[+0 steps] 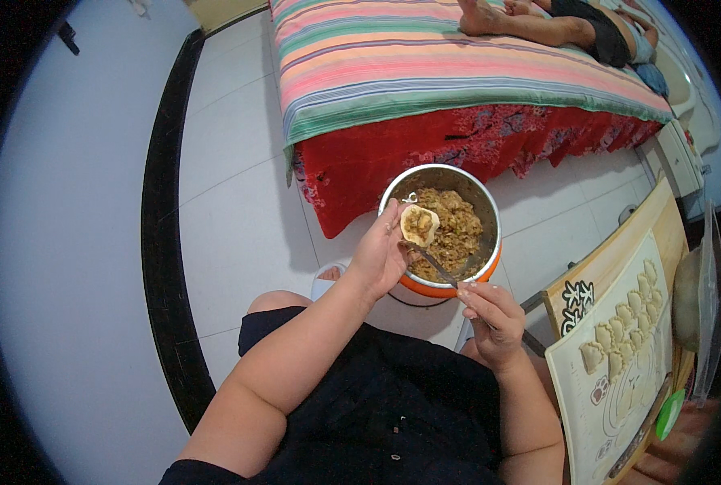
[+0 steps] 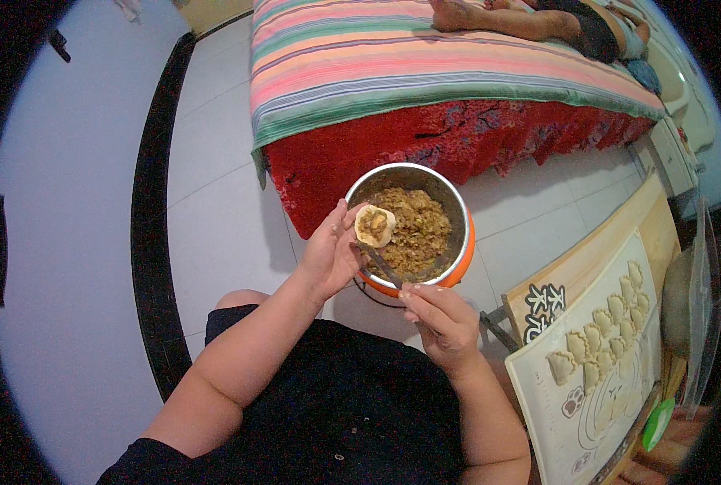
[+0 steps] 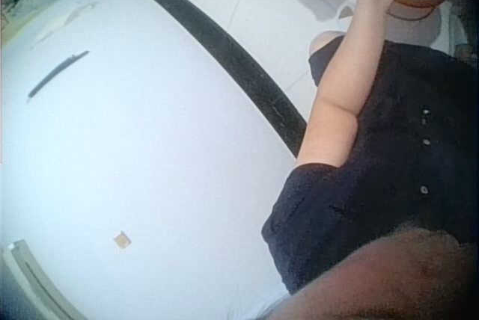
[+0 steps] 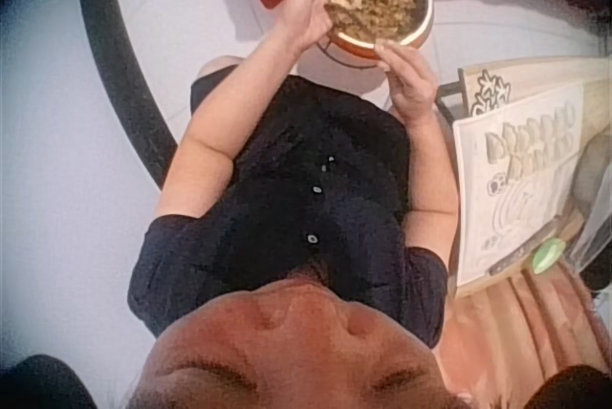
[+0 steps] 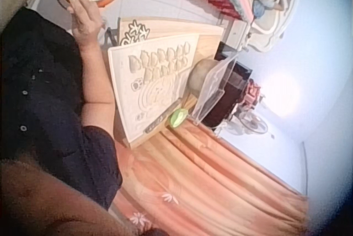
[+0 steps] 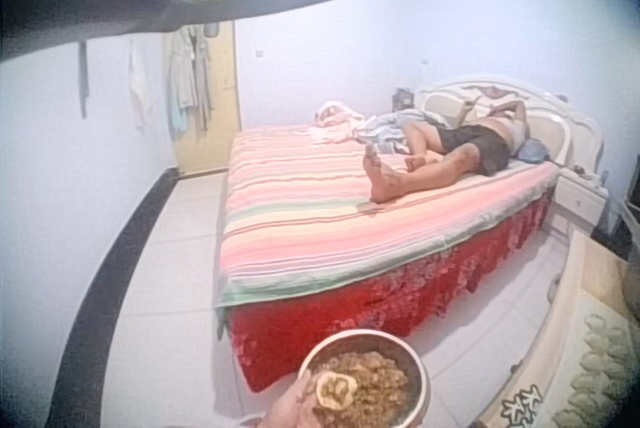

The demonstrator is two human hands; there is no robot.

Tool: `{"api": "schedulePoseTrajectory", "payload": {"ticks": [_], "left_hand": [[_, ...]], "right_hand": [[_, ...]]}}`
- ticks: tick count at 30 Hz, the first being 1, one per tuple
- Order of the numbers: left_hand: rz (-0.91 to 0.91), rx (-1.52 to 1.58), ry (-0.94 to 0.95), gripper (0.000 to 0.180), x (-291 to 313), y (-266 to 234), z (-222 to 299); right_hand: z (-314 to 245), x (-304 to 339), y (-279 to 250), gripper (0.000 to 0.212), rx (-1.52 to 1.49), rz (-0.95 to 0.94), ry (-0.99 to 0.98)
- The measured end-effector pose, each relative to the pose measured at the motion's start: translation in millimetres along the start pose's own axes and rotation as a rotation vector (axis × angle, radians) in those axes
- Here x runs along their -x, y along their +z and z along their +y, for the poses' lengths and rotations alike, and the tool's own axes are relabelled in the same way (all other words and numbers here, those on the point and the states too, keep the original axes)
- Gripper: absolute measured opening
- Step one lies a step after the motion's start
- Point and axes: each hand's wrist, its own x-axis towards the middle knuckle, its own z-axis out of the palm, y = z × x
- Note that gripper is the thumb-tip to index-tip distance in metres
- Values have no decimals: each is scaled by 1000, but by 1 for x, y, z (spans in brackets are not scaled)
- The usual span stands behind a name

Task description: The person sits on the floor and prepares dumplings by scooping a filling mixture from a metal bowl onto round dough wrappers held in their left hand. They use a spoon to transfer the filling, then fold and pleat the dough to seal the dumpling. The finished dumplings are placed in a row on a white cutting board to the right.

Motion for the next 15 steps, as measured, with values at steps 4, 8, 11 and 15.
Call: {"api": "schedulePoseTrajectory", "payload": {"ticks": [4,8,11,15], "left_hand": [[-50,-4,34,52,1,1,4],[-59,-9,83,53,-2,-4,5],[-13,-23,86,52,-1,-3,6],[-37,9,78,48,-1,-2,5]], "right_hand": [[-1,1,-4,18,-9,2,44],[1,1,-11,19,49,-103,113],[6,3,-6,21,146,-134,194],[21,9,6,27,307,-209,293]]}}
